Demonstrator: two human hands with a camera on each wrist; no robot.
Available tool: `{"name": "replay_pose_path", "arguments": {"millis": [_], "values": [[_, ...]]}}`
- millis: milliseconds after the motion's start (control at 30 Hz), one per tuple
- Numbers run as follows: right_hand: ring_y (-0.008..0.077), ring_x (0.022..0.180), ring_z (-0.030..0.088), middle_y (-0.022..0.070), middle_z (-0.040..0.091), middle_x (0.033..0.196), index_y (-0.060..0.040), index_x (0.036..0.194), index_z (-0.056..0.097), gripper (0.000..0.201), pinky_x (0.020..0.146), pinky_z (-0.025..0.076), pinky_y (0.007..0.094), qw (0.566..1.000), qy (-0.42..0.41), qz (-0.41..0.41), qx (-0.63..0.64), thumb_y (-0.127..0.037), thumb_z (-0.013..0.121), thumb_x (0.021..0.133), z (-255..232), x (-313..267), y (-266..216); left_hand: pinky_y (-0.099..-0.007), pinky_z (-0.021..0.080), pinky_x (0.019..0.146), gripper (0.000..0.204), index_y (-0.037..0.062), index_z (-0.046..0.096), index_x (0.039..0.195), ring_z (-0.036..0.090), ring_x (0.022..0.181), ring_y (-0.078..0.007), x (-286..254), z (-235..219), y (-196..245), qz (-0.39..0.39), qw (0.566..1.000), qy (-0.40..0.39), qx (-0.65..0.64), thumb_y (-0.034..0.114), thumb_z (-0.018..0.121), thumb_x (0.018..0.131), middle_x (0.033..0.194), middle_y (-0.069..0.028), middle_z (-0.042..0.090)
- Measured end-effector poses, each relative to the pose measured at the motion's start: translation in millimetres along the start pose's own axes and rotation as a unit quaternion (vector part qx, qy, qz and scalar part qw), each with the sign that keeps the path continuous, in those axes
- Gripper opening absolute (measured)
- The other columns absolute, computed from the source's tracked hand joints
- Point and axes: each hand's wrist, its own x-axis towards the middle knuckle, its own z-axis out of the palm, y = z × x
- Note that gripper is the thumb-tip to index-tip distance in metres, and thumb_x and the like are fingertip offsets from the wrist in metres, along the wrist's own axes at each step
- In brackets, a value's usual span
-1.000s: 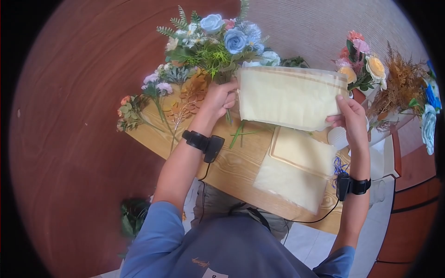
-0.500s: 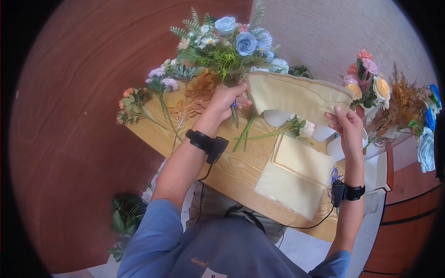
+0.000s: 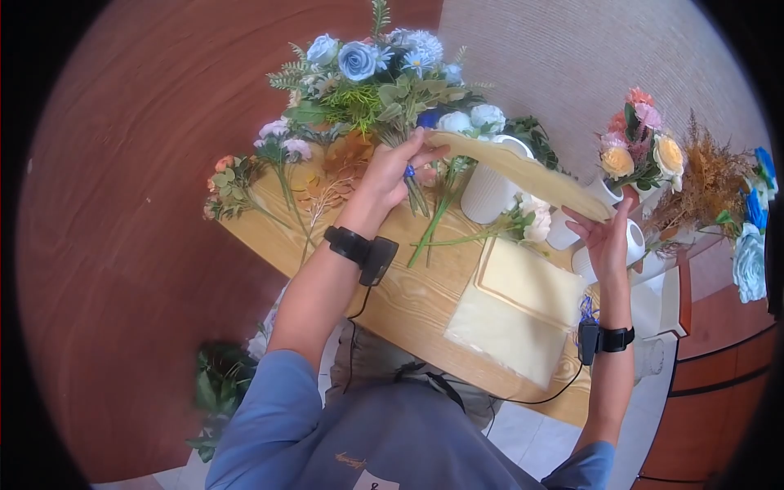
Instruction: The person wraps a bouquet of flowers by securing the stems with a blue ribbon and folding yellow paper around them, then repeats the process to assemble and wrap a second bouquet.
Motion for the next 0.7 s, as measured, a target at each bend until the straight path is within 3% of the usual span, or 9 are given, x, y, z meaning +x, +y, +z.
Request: {"name": "replay_pose_path", "arguments": {"millis": [100, 200, 267, 300, 333, 400, 433, 567, 700], "values": [[0.023, 0.098, 0.067, 0.0157, 0.067, 0.104, 0.0034, 0.109, 0.06, 0.048, 0.078, 0.056, 0.0296, 0.998, -0.064, 0.019, 0.011, -0.041, 0.044, 0.1, -26, 5, 14, -0.0252, 0.056, 0.064, 0.026, 0.0035, 0.058, 0.111, 0.064, 0.104, -0.0197, 3, -5, -2, -0.01, 1.0, 0.005, 0.006, 0.025, 0.054, 0.097, 0.112, -0.0129, 0.064], [0.0202, 0.1, 0.065, 0.0162, 0.067, 0.106, 0.0029, 0.11, 0.059, 0.034, 0.083, 0.053, 0.0275, 0.996, -0.053, 0.008, -0.077, -0.027, 0.052, 0.098, -32, 4, 19, -0.0272, 0.055, 0.075, 0.024, 0.0009, 0.06, 0.11, 0.065, 0.098, -0.018, 3, -6, -1, -0.02, 1.0, 0.008, 0.019, 0.019, 0.059, 0.095, 0.108, -0.0135, 0.066], [0.0177, 0.105, 0.063, 0.0155, 0.067, 0.109, 0.0033, 0.114, 0.057, 0.025, 0.088, 0.049, 0.0253, 0.967, -0.039, -0.059, -0.245, -0.01, 0.058, 0.093, -27, 2, 23, -0.0288, 0.053, 0.081, 0.025, -0.0007, 0.059, 0.112, 0.064, 0.099, -0.0187, 2, -3, -2, 0.004, 0.999, 0.002, 0.046, 0.014, 0.06, 0.092, 0.11, -0.0136, 0.065], [0.0178, 0.115, 0.057, 0.0183, 0.059, 0.125, 0.0035, 0.129, 0.048, 0.044, 0.092, 0.046, 0.0261, 0.969, -0.052, -0.052, -0.238, 0.005, 0.059, 0.086, -23, 0, 19, -0.0303, 0.051, 0.088, 0.027, -0.0024, 0.059, 0.114, 0.063, 0.1, -0.0193, 2, -2, -3, 0.031, 0.997, -0.003, 0.072, 0.009, 0.062, 0.09, 0.111, -0.0136, 0.065], [0.0178, 0.115, 0.057, 0.0183, 0.059, 0.125, 0.0035, 0.129, 0.048, 0.044, 0.092, 0.046, 0.0261, 0.969, -0.051, -0.051, -0.237, 0.005, 0.059, 0.086, -19, -1, 22, -0.0303, 0.051, 0.088, 0.027, -0.0024, 0.059, 0.114, 0.063, 0.1, -0.0193, 3, -5, -5, 0.03, 0.997, -0.003, 0.073, 0.009, 0.062, 0.09, 0.111, -0.0136, 0.065], [0.0199, 0.122, 0.051, 0.0209, 0.043, 0.141, 0.0006, 0.142, 0.033, 0.063, 0.094, 0.046, 0.0279, 0.955, -0.034, -0.178, -0.236, 0.007, 0.058, 0.085, -14, -2, 27, -0.0326, 0.048, 0.095, 0.033, -0.0047, 0.057, 0.117, 0.062, 0.103, -0.0211, 5, -8, -7, 0.041, 0.996, 0.0, 0.079, 0.001, 0.062, 0.085, 0.114, -0.0137, 0.064], [0.0211, 0.126, 0.048, 0.0206, 0.029, 0.151, -0.0032, 0.149, 0.021, 0.076, 0.092, 0.046, 0.0272, 0.961, -0.035, -0.159, -0.224, 0.01, 0.058, 0.084, -14, -3, 25, -0.0326, 0.048, 0.095, 0.033, -0.0047, 0.057, 0.117, 0.062, 0.103, -0.0211, 4, -6, -8, 0.039, 0.996, -0.002, 0.079, 0.001, 0.062, 0.085, 0.114, -0.0137, 0.064], [0.0201, 0.125, 0.048, 0.0192, 0.027, 0.152, -0.0042, 0.15, 0.015, 0.079, 0.09, 0.047, 0.0253, 0.972, 0.013, -0.149, -0.179, 0.01, 0.057, 0.084, -9, -4, 24, -0.0312, 0.047, 0.094, 0.038, -0.0045, 0.056, 0.121, 0.061, 0.104, -0.0189, 5, -5, -13, 0.039, 0.998, -0.017, 0.049, -0.002, 0.061, 0.083, 0.113, -0.0114, 0.063], [0.0194, 0.124, 0.049, 0.0186, 0.026, 0.153, -0.0055, 0.15, 0.011, 0.082, 0.087, 0.048, 0.0253, 0.956, 0.035, -0.182, -0.227, 0.011, 0.055, 0.083, -11, -2, 25, -0.0321, 0.048, 0.091, 0.038, -0.0069, 0.057, 0.119, 0.059, 0.106, -0.0204, 3, -3, -11, 0.012, 0.997, -0.052, 0.058, 0.001, 0.064, 0.082, 0.117, -0.0131, 0.061]]}}
